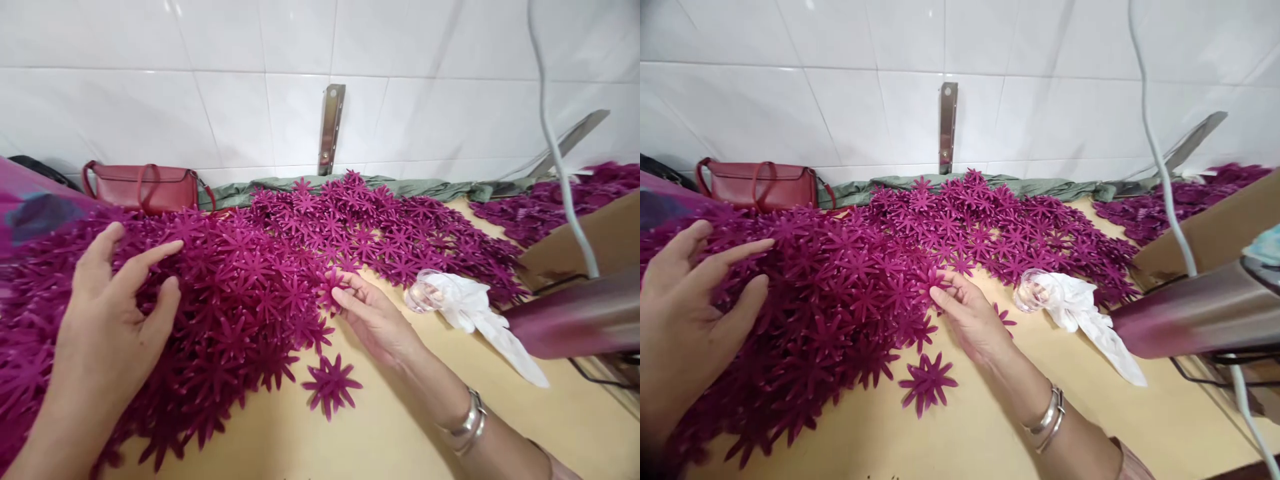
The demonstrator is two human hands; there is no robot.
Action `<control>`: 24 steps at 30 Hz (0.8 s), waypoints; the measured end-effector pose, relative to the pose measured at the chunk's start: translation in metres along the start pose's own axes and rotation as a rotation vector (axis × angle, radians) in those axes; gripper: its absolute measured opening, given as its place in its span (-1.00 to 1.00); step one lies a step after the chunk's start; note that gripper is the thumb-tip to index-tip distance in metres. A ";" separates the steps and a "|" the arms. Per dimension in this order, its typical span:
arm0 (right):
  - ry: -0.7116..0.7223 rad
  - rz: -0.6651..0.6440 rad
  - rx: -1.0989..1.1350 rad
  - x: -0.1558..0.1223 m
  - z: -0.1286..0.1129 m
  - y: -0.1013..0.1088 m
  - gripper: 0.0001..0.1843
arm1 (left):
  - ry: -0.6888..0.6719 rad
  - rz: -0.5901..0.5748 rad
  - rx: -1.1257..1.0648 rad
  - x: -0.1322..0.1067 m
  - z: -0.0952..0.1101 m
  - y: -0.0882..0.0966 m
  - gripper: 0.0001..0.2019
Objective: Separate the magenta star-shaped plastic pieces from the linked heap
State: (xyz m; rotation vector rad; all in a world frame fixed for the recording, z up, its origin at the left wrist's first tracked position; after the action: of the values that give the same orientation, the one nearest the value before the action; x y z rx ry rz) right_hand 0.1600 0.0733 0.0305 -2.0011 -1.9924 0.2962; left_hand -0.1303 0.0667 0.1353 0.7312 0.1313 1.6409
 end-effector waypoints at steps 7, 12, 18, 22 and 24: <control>0.182 0.040 -0.256 0.006 -0.006 0.010 -0.60 | 0.146 -0.264 -0.253 -0.061 0.033 -0.086 -0.77; 0.196 -0.151 -0.383 -0.008 -0.004 -0.017 -0.64 | 0.606 -0.420 -0.674 -0.081 -0.004 -0.138 -0.60; 0.117 -0.292 -0.352 -0.017 0.007 -0.032 -0.54 | 0.569 -0.379 -0.617 -0.069 -0.007 -0.129 -0.74; 0.081 -0.131 -0.225 -0.009 0.008 -0.014 -0.53 | 0.562 -0.318 -0.583 -0.070 -0.006 -0.119 -0.75; 0.091 -0.043 -0.176 -0.005 0.005 -0.006 -0.57 | 0.494 -0.255 -0.546 -0.065 0.000 -0.104 -0.81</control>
State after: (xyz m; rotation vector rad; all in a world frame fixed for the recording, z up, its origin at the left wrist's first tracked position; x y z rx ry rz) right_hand 0.1529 0.0684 0.0273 -2.0322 -2.0642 0.0194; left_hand -0.0399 0.0295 0.0607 -0.1101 0.1146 1.4846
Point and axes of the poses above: each hand's wrist, its own x-axis towards the middle knuckle, its own y-axis out of the back of the hand, z = x × y, the point moved 8 cm from there along x, towards the middle knuckle, and after that the axes turned 9 degrees about y, right-handed, at the moved point
